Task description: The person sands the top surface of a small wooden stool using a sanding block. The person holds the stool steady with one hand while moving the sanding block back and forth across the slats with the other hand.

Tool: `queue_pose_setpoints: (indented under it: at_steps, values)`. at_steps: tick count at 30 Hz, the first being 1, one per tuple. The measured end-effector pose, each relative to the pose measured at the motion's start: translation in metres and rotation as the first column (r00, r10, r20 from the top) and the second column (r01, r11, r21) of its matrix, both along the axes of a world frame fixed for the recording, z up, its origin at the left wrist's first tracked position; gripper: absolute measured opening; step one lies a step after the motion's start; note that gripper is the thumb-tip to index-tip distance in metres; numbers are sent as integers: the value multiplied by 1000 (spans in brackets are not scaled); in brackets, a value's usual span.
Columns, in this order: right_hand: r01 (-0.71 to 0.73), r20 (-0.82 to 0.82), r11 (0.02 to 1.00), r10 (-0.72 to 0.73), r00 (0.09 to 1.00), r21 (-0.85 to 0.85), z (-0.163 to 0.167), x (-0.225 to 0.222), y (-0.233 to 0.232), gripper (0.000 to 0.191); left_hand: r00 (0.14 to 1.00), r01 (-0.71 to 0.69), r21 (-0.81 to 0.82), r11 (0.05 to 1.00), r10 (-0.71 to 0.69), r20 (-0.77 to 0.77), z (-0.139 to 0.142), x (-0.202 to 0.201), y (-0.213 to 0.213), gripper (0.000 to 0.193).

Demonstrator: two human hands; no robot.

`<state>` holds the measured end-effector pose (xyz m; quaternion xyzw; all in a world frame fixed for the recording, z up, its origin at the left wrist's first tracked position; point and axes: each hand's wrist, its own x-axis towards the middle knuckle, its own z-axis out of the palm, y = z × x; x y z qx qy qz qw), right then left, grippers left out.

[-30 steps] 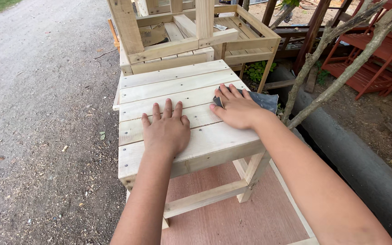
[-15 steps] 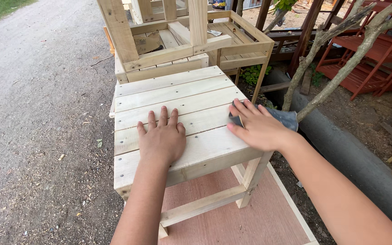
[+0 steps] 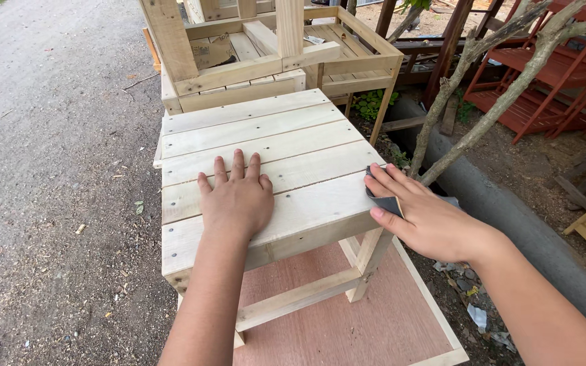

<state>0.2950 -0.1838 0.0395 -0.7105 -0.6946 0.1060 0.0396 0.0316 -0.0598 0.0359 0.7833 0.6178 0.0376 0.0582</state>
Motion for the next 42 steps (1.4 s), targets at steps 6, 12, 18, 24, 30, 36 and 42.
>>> queue_pose_setpoints:
  at_steps: [6, 12, 18, 24, 30, 36, 42]
  values:
    - [77, -292, 997, -75, 954, -5, 0, 11, 103, 80, 999, -1, -7, 1000, 1, -45, 4, -1, 0, 61]
    - [104, -303, 995, -98, 948, 5, 1, 10, 76, 78, 1000, -5, -10, 1000, 5, -25, 5, -2, -2, 62]
    - [65, -359, 998, -61, 931, -1, -1, 19, 4, 81, 1000, 2, 24, 1000, -2, -8, 0, 0, -1, 62]
    - [20, -351, 999, -2, 936, 49, -5, 17, 100, 80, 1000, -7, 8, 1000, 7, -5, 0, -1, 1, 61]
    - [67, -332, 998, -64, 941, -4, -4, 16, 109, 77, 1000, 0, 8, 1000, 0, 11, 2, -3, 0, 62]
    - [95, -258, 992, -112, 960, -79, -2, 21, 20, 84, 999, 2, -2, 1000, -2, -32, 1, 0, -2, 62]
    - [81, -150, 997, -83, 985, -21, -2, 11, 87, 81, 1000, -2, -7, 1000, 2, -29, 2, 1, -1, 62]
